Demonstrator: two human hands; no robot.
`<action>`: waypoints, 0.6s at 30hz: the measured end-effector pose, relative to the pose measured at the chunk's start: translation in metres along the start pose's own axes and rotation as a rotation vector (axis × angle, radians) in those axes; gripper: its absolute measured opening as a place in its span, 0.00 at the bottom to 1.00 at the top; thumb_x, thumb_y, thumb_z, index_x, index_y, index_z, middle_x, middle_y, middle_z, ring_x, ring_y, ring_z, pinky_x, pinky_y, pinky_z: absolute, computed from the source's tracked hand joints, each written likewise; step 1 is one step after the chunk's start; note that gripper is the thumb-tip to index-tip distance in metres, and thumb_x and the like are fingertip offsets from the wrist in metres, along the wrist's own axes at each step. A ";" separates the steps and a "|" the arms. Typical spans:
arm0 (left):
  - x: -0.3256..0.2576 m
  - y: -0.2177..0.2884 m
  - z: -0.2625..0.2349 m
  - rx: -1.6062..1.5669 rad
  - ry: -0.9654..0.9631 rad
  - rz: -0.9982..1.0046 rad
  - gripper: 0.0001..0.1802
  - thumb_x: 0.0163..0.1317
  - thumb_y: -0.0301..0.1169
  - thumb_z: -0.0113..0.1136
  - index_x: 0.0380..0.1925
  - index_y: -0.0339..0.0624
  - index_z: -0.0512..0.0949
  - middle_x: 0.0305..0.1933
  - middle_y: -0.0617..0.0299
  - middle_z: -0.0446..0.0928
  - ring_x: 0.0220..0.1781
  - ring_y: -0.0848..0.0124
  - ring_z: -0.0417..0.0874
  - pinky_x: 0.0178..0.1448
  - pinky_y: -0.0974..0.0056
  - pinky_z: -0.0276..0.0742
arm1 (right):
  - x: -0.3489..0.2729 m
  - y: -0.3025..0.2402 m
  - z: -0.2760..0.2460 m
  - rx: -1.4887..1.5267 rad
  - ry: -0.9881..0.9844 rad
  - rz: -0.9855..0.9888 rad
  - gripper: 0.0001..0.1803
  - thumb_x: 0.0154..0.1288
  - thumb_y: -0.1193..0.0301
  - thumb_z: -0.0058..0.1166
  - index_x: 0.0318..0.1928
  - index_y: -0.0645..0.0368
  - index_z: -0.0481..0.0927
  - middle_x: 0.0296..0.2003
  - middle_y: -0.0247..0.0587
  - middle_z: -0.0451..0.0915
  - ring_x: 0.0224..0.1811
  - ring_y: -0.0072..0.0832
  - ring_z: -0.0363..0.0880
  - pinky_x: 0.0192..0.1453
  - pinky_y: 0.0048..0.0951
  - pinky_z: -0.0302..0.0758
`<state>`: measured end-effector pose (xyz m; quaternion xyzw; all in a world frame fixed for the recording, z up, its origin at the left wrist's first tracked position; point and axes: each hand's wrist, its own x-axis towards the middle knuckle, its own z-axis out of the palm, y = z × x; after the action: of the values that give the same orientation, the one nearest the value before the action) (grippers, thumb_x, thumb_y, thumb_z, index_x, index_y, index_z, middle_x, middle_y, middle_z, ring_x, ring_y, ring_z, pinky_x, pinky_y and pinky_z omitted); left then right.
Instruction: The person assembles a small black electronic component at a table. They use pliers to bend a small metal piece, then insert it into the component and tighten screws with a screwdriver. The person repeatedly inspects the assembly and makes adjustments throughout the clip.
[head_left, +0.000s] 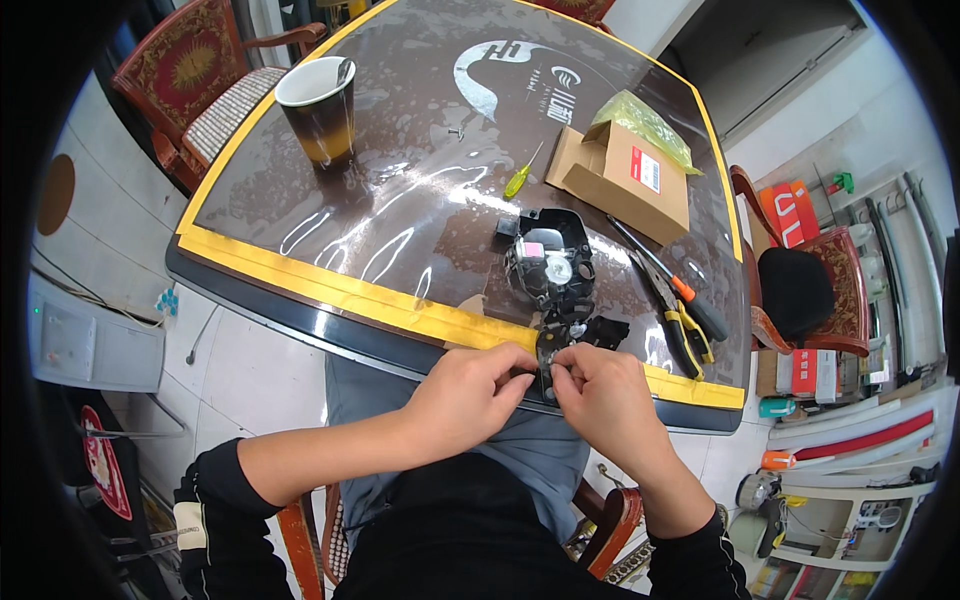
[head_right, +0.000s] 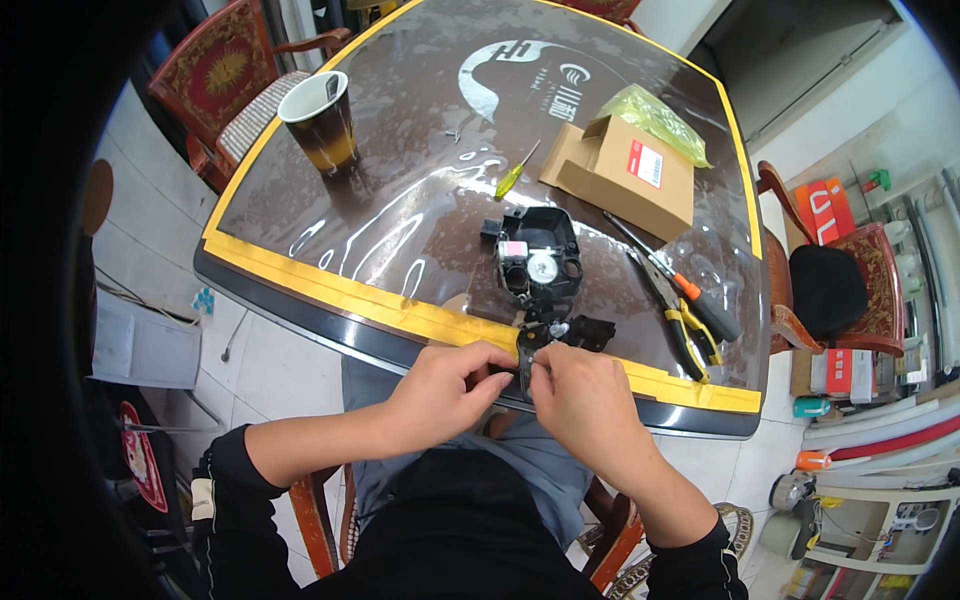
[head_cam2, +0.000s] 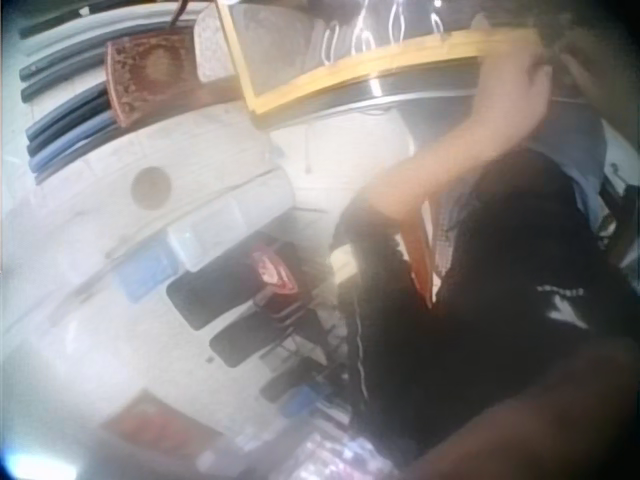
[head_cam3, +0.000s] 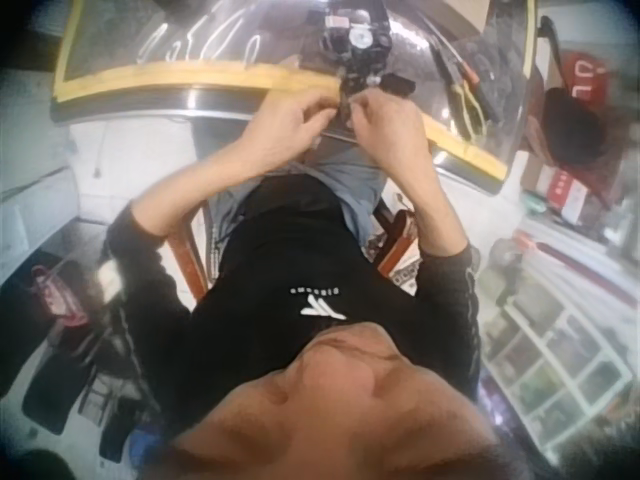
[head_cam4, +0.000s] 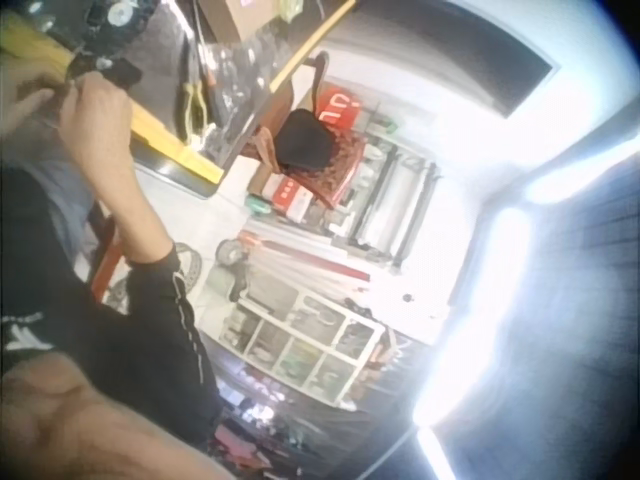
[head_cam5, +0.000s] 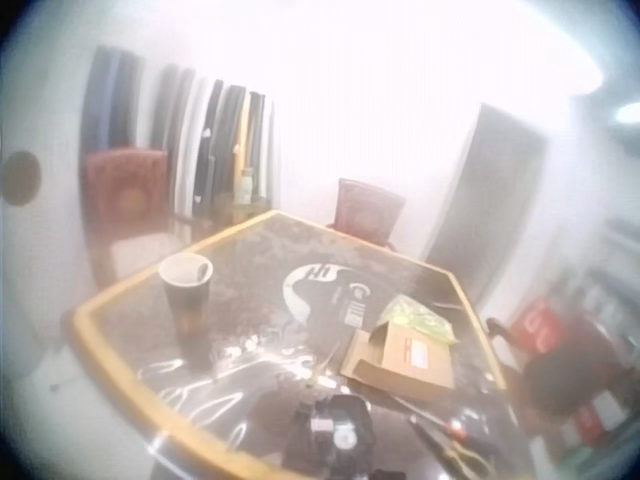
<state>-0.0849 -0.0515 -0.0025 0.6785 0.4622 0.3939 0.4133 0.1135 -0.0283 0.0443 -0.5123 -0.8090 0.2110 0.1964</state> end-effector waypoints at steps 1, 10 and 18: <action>-0.001 -0.002 0.002 0.071 0.048 0.102 0.10 0.68 0.25 0.66 0.48 0.37 0.84 0.32 0.54 0.86 0.26 0.64 0.87 0.31 0.63 0.82 | -0.001 -0.001 0.000 -0.006 0.006 -0.008 0.06 0.63 0.78 0.64 0.41 0.66 0.86 0.21 0.47 0.81 0.23 0.41 0.82 0.31 0.36 0.77; 0.001 -0.008 -0.004 0.345 0.043 0.295 0.17 0.63 0.25 0.70 0.52 0.40 0.86 0.32 0.57 0.83 0.29 0.57 0.87 0.32 0.58 0.83 | -0.029 0.011 -0.002 0.136 0.281 0.137 0.13 0.66 0.83 0.62 0.51 0.66 0.84 0.28 0.36 0.77 0.24 0.21 0.75 0.29 0.22 0.71; 0.001 0.007 0.001 0.425 0.002 0.254 0.18 0.62 0.25 0.71 0.54 0.41 0.86 0.31 0.57 0.82 0.27 0.58 0.86 0.31 0.58 0.81 | -0.053 0.025 0.015 0.250 0.374 0.178 0.26 0.66 0.84 0.63 0.64 0.71 0.74 0.44 0.43 0.77 0.32 0.22 0.75 0.32 0.22 0.76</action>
<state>-0.0816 -0.0527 0.0037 0.8025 0.4461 0.3370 0.2081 0.1449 -0.0687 0.0124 -0.5836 -0.6777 0.2275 0.3852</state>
